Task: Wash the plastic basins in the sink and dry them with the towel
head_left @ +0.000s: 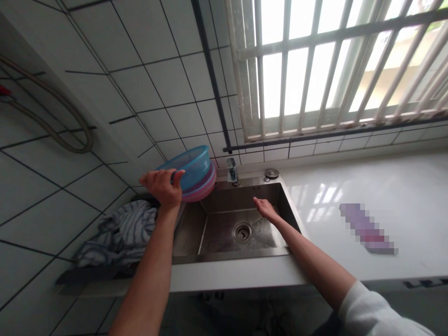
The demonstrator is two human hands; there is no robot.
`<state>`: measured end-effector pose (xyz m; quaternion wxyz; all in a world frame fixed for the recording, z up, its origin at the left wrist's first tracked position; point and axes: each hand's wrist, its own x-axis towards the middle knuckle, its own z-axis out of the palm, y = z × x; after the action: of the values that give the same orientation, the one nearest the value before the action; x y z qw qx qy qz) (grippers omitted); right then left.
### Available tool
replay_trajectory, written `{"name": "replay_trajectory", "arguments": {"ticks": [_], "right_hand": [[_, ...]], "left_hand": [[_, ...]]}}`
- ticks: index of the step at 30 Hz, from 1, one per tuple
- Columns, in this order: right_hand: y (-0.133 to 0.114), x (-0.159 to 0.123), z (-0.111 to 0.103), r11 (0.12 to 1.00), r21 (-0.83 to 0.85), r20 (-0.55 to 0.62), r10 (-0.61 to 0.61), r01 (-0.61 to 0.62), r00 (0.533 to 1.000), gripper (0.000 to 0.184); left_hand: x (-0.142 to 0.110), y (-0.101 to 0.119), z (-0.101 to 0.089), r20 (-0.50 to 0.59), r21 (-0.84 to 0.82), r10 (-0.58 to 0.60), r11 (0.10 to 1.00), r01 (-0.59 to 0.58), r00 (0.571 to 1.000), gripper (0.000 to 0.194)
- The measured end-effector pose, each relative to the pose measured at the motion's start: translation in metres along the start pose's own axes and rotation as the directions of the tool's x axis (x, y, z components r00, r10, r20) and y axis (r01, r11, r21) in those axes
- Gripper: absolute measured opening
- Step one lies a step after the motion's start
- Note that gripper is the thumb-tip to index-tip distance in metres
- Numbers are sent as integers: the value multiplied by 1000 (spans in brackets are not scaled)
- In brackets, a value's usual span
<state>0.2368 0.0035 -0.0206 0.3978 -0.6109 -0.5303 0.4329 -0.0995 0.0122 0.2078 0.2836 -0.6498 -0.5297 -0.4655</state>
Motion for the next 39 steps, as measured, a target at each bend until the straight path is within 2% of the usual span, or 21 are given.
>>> {"name": "replay_trajectory", "arguments": {"ticks": [3,5,8,12,15,17,19,20,21,23,25,27,29,30,32,34,35,36,37,39], "right_hand": [[7,-1,-2,972,-233,92,23,-1,995,23],[8,-3,-1,960,-281,182,66,-12,981,16],[7,-7,1,948,-317,260,53,34,964,10],[6,-12,-1,921,-380,252,13,87,968,27],[2,-11,-5,897,-433,156,-30,96,987,32],[-8,-6,-10,940,-329,87,-66,91,994,25],[-27,6,-19,995,-79,3,-67,67,998,25],[-38,14,-25,995,88,-45,-45,49,998,27],[-50,23,-32,963,266,-91,-16,39,996,32],[-71,38,-47,813,581,-120,38,39,992,39],[-80,47,-58,702,712,-98,95,3,991,38],[-74,43,-61,667,744,-71,133,-37,989,33],[-56,29,-54,655,751,-14,144,-85,989,26],[-45,20,-47,647,752,40,144,-125,989,24],[-27,2,-32,666,713,147,163,-219,976,23],[-17,-13,-19,745,614,207,167,-261,964,23],[-16,-17,-14,788,561,229,145,-252,963,23],[-16,-21,-11,825,517,252,110,-230,961,23],[-18,-23,-9,849,487,274,71,-203,959,22],[-22,-25,-7,868,468,308,15,-165,951,22]], "left_hand": [[-17,-8,22,105,13,48,999,-50,993,50],[-30,-11,30,208,15,84,996,-89,975,49],[-49,-16,37,341,33,119,990,-139,932,48],[-67,-24,41,454,69,90,988,-136,886,46],[-77,-24,34,440,78,67,991,-112,896,48],[-84,-21,23,396,82,49,993,-89,917,50],[-90,-17,6,366,95,14,994,-52,931,49],[-93,-16,-4,355,108,-12,994,-28,935,47],[-95,-16,-15,343,128,-47,992,4,938,46],[-99,-20,-37,307,186,-143,979,88,941,46],[-101,-31,-58,256,263,-259,946,190,931,50],[-102,-47,-75,213,347,-366,895,280,906,63],[-104,-67,-86,218,429,-466,835,344,857,85],[-104,-78,-90,245,465,-521,803,372,818,95],[-103,-98,-95,336,529,-627,743,410,703,106],[-98,-114,-97,391,568,-702,693,444,596,98],[-94,-120,-98,407,570,-716,685,454,568,87],[-88,-123,-99,413,565,-719,684,462,559,73],[-82,-125,-100,402,557,-718,684,471,568,59],[-63,-120,-104,315,536,-724,670,514,614,42]]}}
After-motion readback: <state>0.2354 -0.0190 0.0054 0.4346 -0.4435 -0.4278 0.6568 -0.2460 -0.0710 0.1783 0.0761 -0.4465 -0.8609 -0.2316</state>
